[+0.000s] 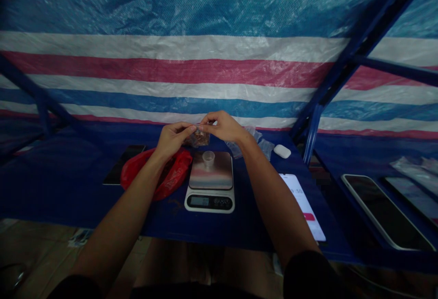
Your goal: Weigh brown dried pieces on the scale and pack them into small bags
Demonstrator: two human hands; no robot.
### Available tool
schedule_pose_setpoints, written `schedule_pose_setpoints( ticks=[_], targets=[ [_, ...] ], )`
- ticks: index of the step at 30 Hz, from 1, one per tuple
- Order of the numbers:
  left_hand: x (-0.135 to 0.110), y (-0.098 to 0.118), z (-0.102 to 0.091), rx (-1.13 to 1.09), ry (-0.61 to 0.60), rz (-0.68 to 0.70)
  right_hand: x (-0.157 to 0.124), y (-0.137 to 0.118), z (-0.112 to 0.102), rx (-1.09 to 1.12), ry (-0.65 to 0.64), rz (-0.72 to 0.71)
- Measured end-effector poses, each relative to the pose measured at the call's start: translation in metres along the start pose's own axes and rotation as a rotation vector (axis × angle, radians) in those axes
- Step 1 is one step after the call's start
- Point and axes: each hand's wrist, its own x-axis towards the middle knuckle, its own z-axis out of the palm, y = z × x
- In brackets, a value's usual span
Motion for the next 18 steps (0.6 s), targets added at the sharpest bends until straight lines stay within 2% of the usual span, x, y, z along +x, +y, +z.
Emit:
schedule_pose_setpoints(
  ticks=[3, 7, 9, 12, 15, 18],
  targets=[
    [0.003, 0.001, -0.011, 0.019, 0.041, 0.003, -0.006, 0.007, -0.014, -0.035, 0.039, 0.029],
    [0.007, 0.003, -0.038, -0.013, 0.273, -0.002, -0.019, 0.023, -0.046, -0.098, 0.162, 0.08],
    [0.008, 0.005, -0.045, 0.018, 0.324, 0.02, -0.023, 0.026, -0.057, -0.098, 0.2, 0.106],
    [0.006, 0.007, -0.038, 0.073, 0.236, 0.032, -0.021, 0.022, -0.054, -0.082, 0.15, 0.122],
    [0.003, 0.007, -0.022, 0.085, 0.136, 0.022, -0.011, 0.012, -0.035, -0.075, 0.096, 0.121],
    [0.001, 0.004, -0.011, 0.09, 0.095, 0.02, -0.003, 0.004, -0.018, -0.067, 0.014, 0.095]
  ],
)
